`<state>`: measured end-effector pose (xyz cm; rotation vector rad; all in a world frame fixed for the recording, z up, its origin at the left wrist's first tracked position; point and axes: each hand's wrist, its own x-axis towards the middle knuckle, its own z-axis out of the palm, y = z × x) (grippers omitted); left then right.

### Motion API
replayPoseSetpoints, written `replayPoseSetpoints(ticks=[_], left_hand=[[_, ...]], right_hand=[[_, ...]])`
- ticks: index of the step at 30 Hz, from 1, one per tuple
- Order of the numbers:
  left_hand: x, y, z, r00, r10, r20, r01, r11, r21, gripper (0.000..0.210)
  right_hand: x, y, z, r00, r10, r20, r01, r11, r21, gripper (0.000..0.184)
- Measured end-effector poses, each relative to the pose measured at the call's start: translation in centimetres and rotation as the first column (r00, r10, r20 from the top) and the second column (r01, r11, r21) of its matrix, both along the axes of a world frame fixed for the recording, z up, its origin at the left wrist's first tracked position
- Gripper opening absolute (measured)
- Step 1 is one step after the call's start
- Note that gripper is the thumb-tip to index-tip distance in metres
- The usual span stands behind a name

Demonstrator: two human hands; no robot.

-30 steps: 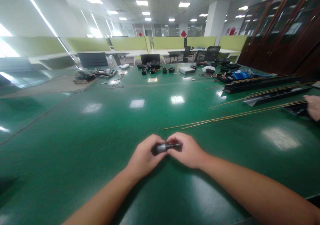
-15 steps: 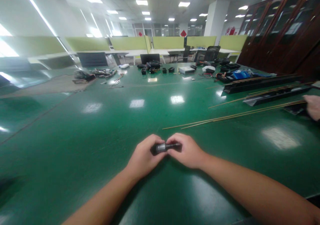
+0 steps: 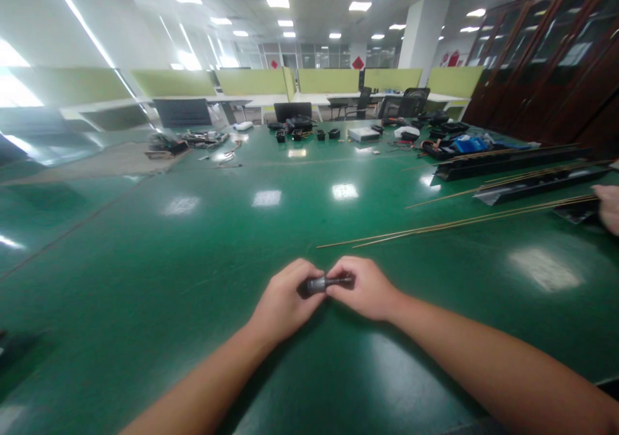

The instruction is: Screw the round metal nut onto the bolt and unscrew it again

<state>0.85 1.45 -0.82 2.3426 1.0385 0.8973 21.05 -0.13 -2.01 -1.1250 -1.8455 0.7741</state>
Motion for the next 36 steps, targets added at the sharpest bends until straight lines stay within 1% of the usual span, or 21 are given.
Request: replayPoseSetpoints(ticks=[7, 16, 23, 36], left_hand=[[0.15, -0.03, 0.06, 1.000, 0.024, 0.014, -0.024, 1.000, -0.012, 0.011], [0.12, -0.10, 0.07, 1.000, 0.020, 0.006, -0.020, 1.000, -0.009, 0.011], [-0.14, 0.09, 0.14, 0.999, 0.032, 0.004, -0.032, 0.999, 0.007, 0.011], [-0.32, 0.19, 0.15, 1.000, 0.009, -0.011, -0.009, 0.999, 0.034, 0.010]], right_hand=[[0.05, 0.03, -0.01, 1.000, -0.004, 0.000, 0.004, 0.999, -0.046, 0.013], [0.11, 0.06, 0.14, 0.999, -0.025, 0.035, 0.027, 0.997, -0.069, 0.013], [0.16, 0.00, 0.31, 0.999, -0.033, 0.040, 0.036, 0.996, -0.076, 0.011], [0.27, 0.03, 0.57, 0.999, -0.025, 0.032, 0.028, 0.997, -0.075, 0.010]])
